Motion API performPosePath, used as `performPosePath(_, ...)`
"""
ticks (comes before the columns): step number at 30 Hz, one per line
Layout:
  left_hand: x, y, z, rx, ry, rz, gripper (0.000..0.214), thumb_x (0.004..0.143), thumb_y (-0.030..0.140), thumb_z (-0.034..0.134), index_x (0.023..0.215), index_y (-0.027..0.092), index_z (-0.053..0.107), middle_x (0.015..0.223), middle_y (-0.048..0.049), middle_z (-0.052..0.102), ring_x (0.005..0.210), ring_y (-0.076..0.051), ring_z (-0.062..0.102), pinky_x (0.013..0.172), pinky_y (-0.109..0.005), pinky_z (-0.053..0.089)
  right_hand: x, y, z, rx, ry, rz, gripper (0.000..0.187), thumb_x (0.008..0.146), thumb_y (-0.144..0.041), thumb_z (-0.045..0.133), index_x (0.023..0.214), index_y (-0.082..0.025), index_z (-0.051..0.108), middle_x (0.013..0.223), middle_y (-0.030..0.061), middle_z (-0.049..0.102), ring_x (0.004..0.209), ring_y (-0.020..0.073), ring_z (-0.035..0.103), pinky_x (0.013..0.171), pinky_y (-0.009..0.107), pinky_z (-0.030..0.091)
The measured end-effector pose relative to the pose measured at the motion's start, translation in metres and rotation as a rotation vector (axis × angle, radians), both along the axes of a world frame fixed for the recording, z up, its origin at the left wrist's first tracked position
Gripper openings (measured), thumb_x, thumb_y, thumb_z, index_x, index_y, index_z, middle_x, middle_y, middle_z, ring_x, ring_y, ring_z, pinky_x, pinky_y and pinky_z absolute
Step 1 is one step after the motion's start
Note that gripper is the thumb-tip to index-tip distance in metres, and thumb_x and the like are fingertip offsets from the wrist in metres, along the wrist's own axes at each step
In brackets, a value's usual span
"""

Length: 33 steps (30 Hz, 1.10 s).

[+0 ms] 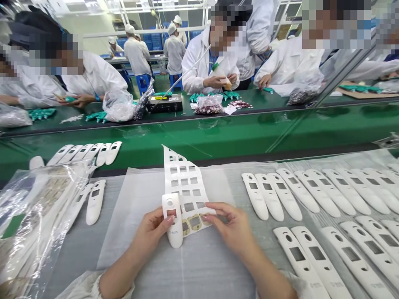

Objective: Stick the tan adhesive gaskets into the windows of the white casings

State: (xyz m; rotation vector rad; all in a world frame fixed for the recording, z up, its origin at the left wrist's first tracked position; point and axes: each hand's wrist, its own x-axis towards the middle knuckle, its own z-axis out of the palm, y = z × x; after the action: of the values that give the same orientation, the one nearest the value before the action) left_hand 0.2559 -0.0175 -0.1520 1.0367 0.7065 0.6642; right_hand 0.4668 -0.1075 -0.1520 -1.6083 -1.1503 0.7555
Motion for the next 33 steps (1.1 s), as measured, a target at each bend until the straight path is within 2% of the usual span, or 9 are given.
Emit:
performPosePath(5,-0.0021,-0.0001,0.0021,-0.041,0.008,0.000,0.028,0.077,0.041,0.075,0.091,0.017,0.078,0.087,-0.0060,0.076,0.076,-0.019,0.066,0.074,-0.028,0.051,0.0012,0.0009,0.0029,0.105,-0.129,0.031,0.010,0.079,-0.032,0.072,0.082,-0.025,0.078,0.063,0.0007,0.072,0.054,0.0152,0.063,0.053,0.027,0.050)
performPosePath(13,-0.0039,0.0008,-0.0063,-0.095,0.000,0.011,0.030,0.078,0.041,0.075,0.095,0.017,0.077,0.082,-0.0051,0.076,0.073,-0.017,0.066,0.071,-0.025,0.049,0.0025,0.0018,0.0086,0.204,-0.231,0.101,0.023,0.085,-0.028,0.065,0.063,-0.022,0.070,0.062,0.0022,0.061,0.058,0.0150,0.056,0.053,0.029,0.044)
performPosePath(15,-0.0040,0.0006,-0.0060,-0.098,-0.006,0.015,0.030,0.077,0.042,0.075,0.095,0.017,0.077,0.081,-0.0048,0.076,0.072,-0.016,0.065,0.070,-0.024,0.049,0.0033,0.0011,0.0070,0.193,-0.230,0.112,0.019,0.085,-0.028,0.066,0.068,-0.023,0.071,0.070,0.0032,0.066,0.063,0.0158,0.061,0.056,0.029,0.048)
performPosePath(17,-0.0041,0.0002,-0.0047,-0.098,-0.011,0.014,0.031,0.077,0.042,0.076,0.094,0.017,0.077,0.080,-0.0047,0.076,0.070,-0.015,0.065,0.070,-0.024,0.049,0.0037,0.0003,0.0040,0.177,-0.212,0.097,0.005,0.085,-0.027,0.068,0.081,-0.024,0.070,0.075,0.0024,0.070,0.067,0.0164,0.066,0.059,0.028,0.053)
performPosePath(20,-0.0041,-0.0002,-0.0031,-0.097,-0.012,0.014,0.031,0.077,0.042,0.076,0.094,0.017,0.077,0.079,-0.0045,0.075,0.070,-0.015,0.064,0.069,-0.023,0.048,0.0042,-0.0007,-0.0004,0.188,-0.187,0.028,0.021,0.085,-0.027,0.068,0.105,-0.025,0.061,0.076,0.0010,0.070,0.067,0.0166,0.068,0.059,0.028,0.057)
performPosePath(22,-0.0038,-0.0001,-0.0029,-0.095,-0.010,0.015,0.030,0.077,0.042,0.076,0.093,0.016,0.077,0.078,-0.0045,0.075,0.069,-0.014,0.063,0.068,-0.023,0.047,0.0050,-0.0009,-0.0011,0.219,-0.204,0.026,0.026,0.087,-0.025,0.065,0.113,-0.026,0.059,0.076,0.0006,0.069,0.067,0.0160,0.067,0.059,0.029,0.057)
performPosePath(26,-0.0031,0.0005,-0.0037,-0.095,-0.009,0.029,0.030,0.076,0.042,0.077,0.091,0.017,0.077,0.077,-0.0037,0.075,0.070,-0.014,0.063,0.068,-0.022,0.047,0.0065,-0.0002,0.0024,0.268,-0.286,0.101,0.016,0.082,-0.021,0.070,0.098,-0.027,0.071,0.074,0.0001,0.067,0.063,0.0143,0.062,0.056,0.028,0.052)
performPosePath(29,-0.0028,0.0008,-0.0036,-0.094,-0.010,0.039,0.030,0.075,0.043,0.077,0.091,0.017,0.077,0.078,-0.0032,0.075,0.071,-0.014,0.063,0.070,-0.022,0.048,0.0067,0.0006,0.0042,0.290,-0.331,0.102,0.018,0.080,-0.021,0.073,0.097,-0.026,0.071,0.075,-0.0007,0.066,0.063,0.0141,0.061,0.056,0.028,0.052)
performPosePath(33,-0.0029,0.0011,-0.0020,-0.093,-0.006,0.031,0.030,0.077,0.042,0.076,0.092,0.017,0.077,0.079,-0.0042,0.075,0.072,-0.015,0.064,0.071,-0.023,0.049,0.0068,0.0012,0.0037,0.319,-0.416,0.063,0.013,0.081,-0.019,0.071,0.091,-0.028,0.070,0.086,0.0018,0.067,0.081,0.0185,0.063,0.070,0.034,0.054)
